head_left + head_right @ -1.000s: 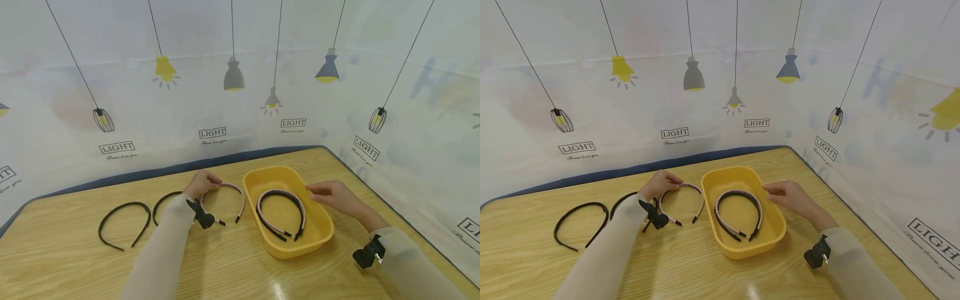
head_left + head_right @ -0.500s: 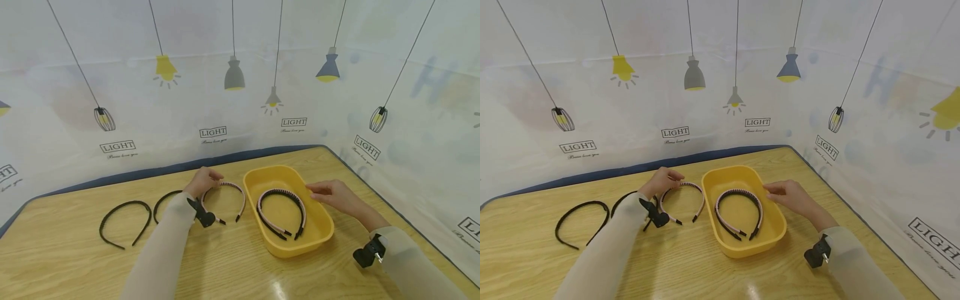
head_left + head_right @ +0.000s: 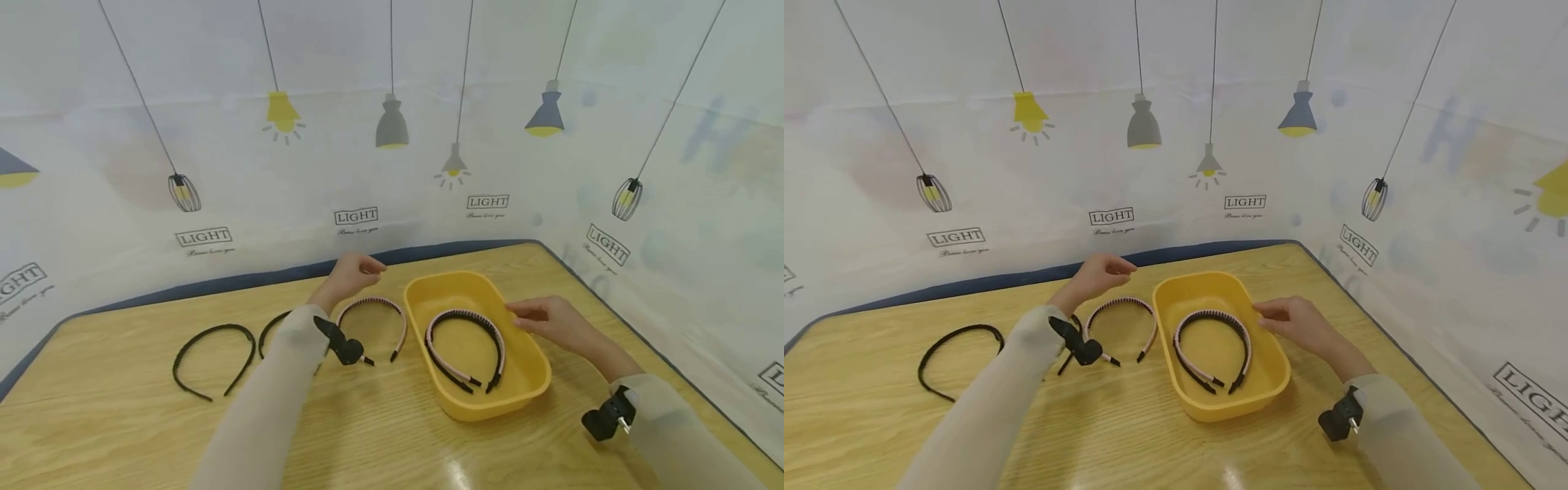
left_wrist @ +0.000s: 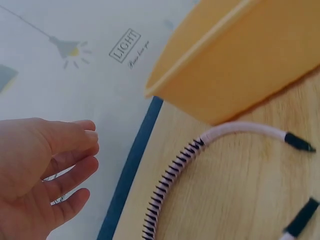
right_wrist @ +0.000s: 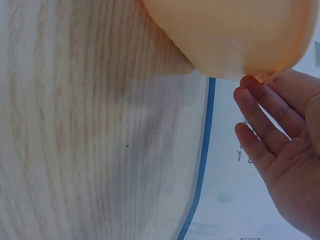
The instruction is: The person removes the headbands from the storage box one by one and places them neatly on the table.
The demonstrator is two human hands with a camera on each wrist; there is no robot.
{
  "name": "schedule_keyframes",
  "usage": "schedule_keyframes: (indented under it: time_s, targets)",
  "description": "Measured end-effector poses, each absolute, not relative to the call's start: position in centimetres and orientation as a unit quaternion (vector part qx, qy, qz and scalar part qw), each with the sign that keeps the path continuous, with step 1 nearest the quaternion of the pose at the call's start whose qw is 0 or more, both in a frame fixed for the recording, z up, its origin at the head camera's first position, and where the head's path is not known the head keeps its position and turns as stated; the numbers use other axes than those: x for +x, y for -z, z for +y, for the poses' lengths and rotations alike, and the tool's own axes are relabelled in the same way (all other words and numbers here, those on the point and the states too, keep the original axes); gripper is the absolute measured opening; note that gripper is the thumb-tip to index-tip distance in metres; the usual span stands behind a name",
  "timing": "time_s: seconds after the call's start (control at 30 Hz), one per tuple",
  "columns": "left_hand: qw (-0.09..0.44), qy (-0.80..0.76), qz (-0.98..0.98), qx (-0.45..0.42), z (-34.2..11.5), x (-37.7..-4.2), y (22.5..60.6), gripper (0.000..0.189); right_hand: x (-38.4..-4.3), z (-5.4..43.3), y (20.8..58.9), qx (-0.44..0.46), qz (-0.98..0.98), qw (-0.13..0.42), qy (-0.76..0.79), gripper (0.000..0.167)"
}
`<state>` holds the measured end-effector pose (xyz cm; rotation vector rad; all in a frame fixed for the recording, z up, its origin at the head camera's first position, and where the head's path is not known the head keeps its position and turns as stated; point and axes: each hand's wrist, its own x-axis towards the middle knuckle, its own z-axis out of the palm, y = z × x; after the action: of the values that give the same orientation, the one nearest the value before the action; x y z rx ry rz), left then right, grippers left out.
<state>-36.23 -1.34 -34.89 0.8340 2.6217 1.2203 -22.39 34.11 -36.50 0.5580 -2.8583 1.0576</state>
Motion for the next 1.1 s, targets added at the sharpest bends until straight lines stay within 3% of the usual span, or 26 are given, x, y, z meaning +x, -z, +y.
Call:
schedule_keyframes:
  time_s: [1.1]
  targets:
    - [0.094, -0.427, 0.842, 0.315, 7.1, -33.4, 33.0, 0.024, -22.5, 34.1, 37.0, 0.177, -0.921, 0.024, -0.347, 0.037]
